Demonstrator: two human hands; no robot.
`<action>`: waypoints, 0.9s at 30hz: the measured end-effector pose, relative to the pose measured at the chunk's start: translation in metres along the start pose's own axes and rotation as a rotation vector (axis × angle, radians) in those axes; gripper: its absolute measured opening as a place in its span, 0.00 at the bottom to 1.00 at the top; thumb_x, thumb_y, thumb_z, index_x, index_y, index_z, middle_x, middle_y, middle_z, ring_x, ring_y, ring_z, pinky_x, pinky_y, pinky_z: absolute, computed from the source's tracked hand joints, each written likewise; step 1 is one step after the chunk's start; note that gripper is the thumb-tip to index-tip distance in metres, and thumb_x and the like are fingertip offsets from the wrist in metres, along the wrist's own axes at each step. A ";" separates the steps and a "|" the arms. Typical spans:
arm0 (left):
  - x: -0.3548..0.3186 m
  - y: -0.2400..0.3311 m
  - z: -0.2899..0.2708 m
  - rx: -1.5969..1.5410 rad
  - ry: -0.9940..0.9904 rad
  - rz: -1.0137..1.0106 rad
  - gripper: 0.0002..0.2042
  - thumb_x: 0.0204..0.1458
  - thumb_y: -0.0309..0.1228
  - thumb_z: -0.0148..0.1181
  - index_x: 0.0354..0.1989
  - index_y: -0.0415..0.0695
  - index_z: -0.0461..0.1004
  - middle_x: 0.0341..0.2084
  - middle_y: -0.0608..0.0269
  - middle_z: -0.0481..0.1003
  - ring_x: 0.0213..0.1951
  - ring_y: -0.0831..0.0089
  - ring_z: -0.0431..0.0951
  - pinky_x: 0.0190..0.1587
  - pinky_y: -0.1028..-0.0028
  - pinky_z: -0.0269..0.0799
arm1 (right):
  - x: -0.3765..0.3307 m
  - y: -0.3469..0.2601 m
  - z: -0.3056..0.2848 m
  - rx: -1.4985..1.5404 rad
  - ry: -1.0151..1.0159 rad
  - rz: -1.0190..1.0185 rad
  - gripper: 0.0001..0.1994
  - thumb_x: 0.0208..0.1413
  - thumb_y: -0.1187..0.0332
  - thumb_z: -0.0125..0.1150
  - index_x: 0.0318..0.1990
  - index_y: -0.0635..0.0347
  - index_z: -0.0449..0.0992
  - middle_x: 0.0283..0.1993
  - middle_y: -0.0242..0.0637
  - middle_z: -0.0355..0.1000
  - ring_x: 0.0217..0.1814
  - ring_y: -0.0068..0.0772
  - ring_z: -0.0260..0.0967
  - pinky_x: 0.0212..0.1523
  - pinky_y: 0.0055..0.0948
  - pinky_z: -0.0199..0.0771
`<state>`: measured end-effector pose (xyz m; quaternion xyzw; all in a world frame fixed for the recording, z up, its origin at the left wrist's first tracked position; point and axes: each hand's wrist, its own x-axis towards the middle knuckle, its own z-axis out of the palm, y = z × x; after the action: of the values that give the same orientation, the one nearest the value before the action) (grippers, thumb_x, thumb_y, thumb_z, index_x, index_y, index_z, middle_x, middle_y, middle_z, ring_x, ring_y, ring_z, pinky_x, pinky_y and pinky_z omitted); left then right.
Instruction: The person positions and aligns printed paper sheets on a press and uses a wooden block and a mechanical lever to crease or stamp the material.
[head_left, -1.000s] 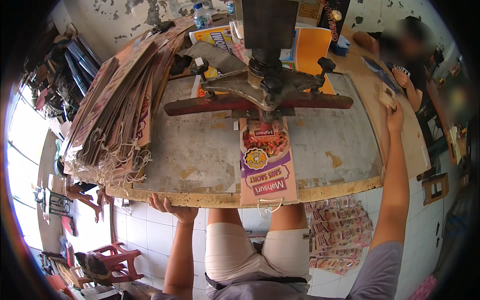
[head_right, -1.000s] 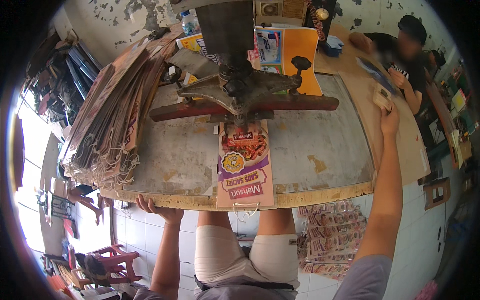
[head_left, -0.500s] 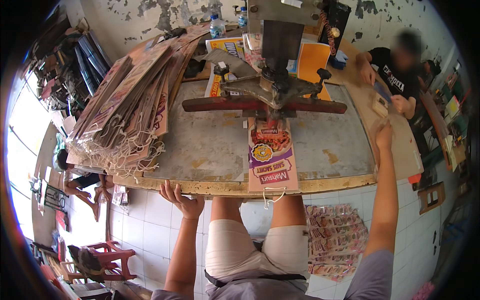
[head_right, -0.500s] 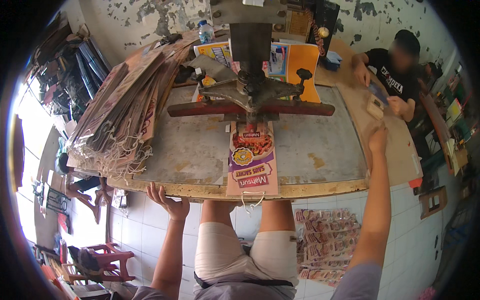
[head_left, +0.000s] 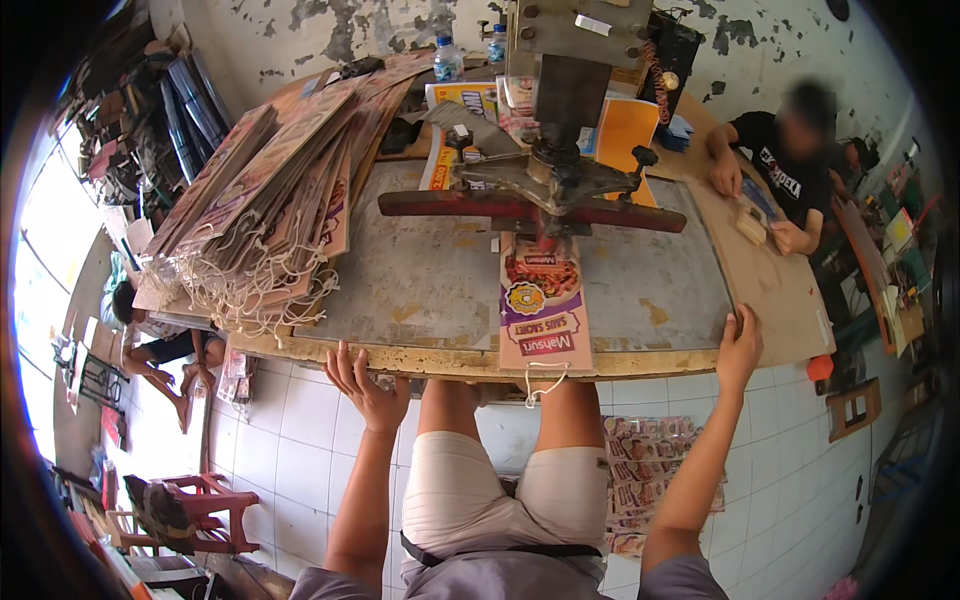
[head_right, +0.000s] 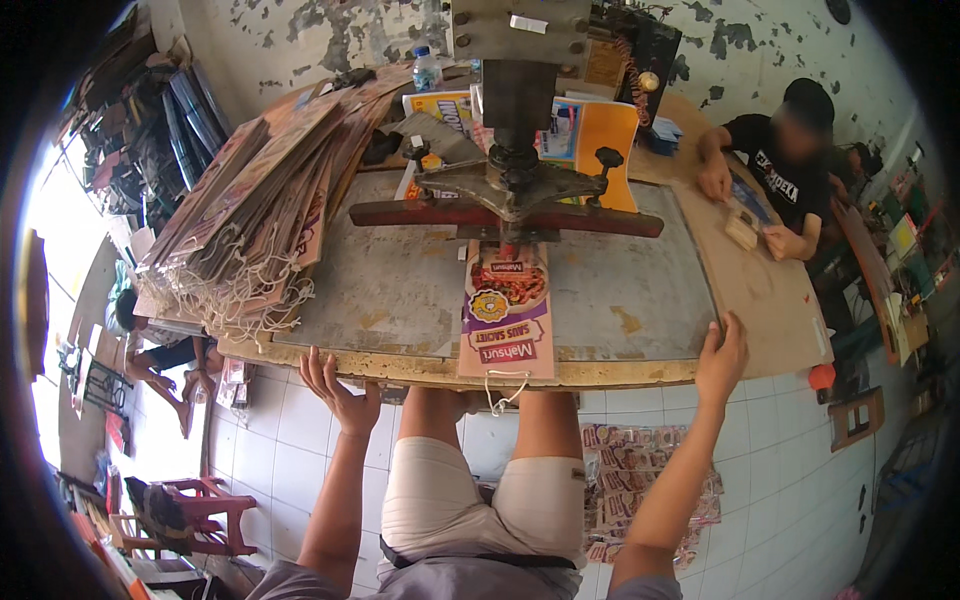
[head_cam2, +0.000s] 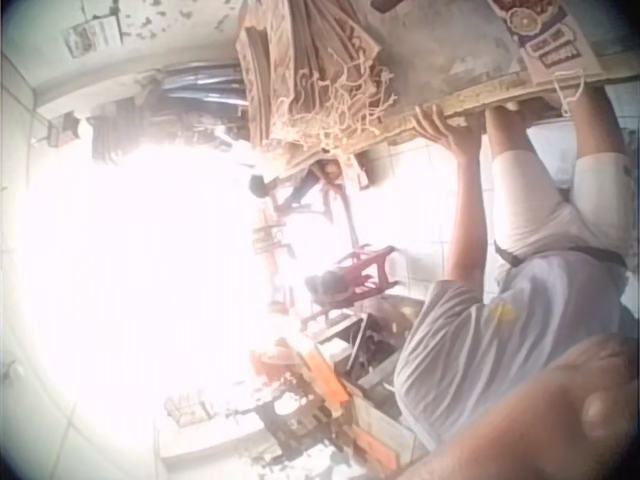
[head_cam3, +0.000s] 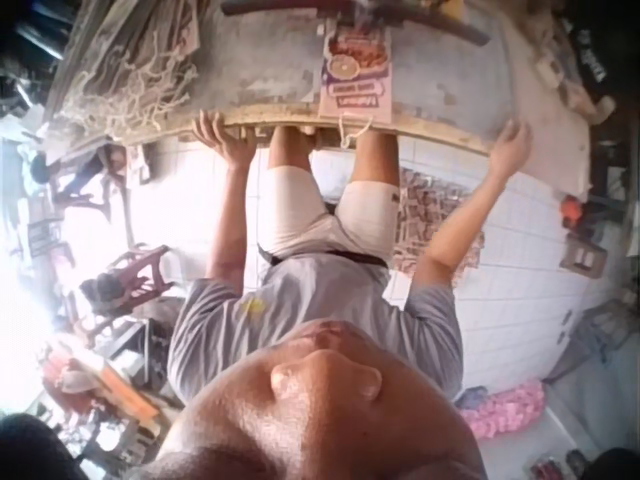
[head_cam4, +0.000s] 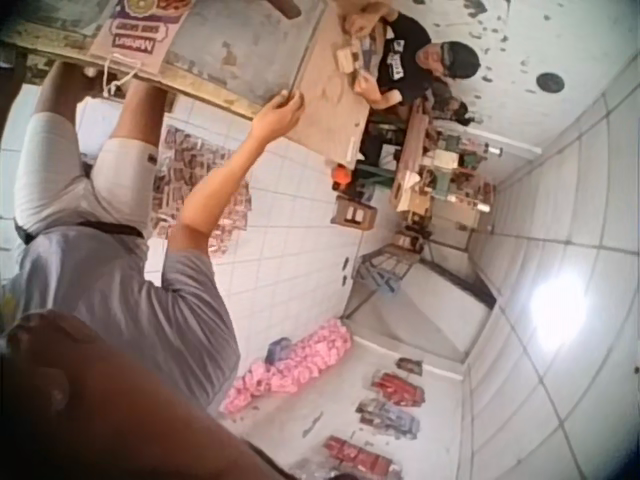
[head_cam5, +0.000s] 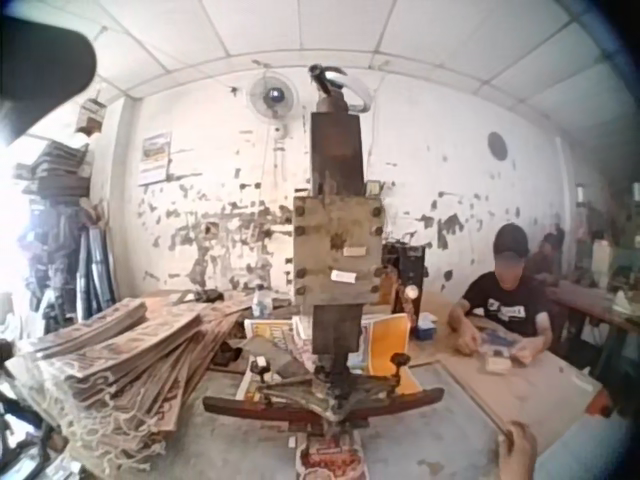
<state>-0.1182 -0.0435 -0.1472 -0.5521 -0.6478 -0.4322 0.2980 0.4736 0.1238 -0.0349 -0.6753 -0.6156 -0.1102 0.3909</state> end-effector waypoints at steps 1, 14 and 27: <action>0.001 0.001 -0.001 -0.001 -0.003 -0.002 0.39 0.56 0.38 0.66 0.76 0.44 0.57 0.79 0.39 0.56 0.80 0.30 0.49 0.80 0.28 0.41 | -0.001 0.002 0.000 -0.005 0.013 0.004 0.16 0.76 0.64 0.58 0.62 0.64 0.78 0.65 0.51 0.77 0.67 0.59 0.74 0.65 0.52 0.75; 0.001 0.003 -0.005 0.005 -0.006 -0.007 0.35 0.61 0.38 0.67 0.75 0.43 0.60 0.79 0.38 0.57 0.79 0.30 0.53 0.78 0.28 0.45 | -0.002 0.000 -0.001 0.031 0.003 -0.019 0.13 0.75 0.64 0.60 0.57 0.61 0.82 0.62 0.44 0.80 0.64 0.56 0.77 0.64 0.51 0.76; -0.001 0.000 0.001 0.001 0.018 -0.012 0.37 0.59 0.39 0.68 0.75 0.45 0.60 0.79 0.39 0.57 0.79 0.30 0.52 0.78 0.27 0.45 | -0.002 -0.004 -0.003 0.052 -0.006 0.042 0.13 0.76 0.64 0.59 0.57 0.62 0.82 0.63 0.44 0.80 0.66 0.54 0.77 0.66 0.49 0.76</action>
<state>-0.1178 -0.0432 -0.1480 -0.5441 -0.6485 -0.4386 0.3016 0.4706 0.1203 -0.0330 -0.6781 -0.6051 -0.0836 0.4087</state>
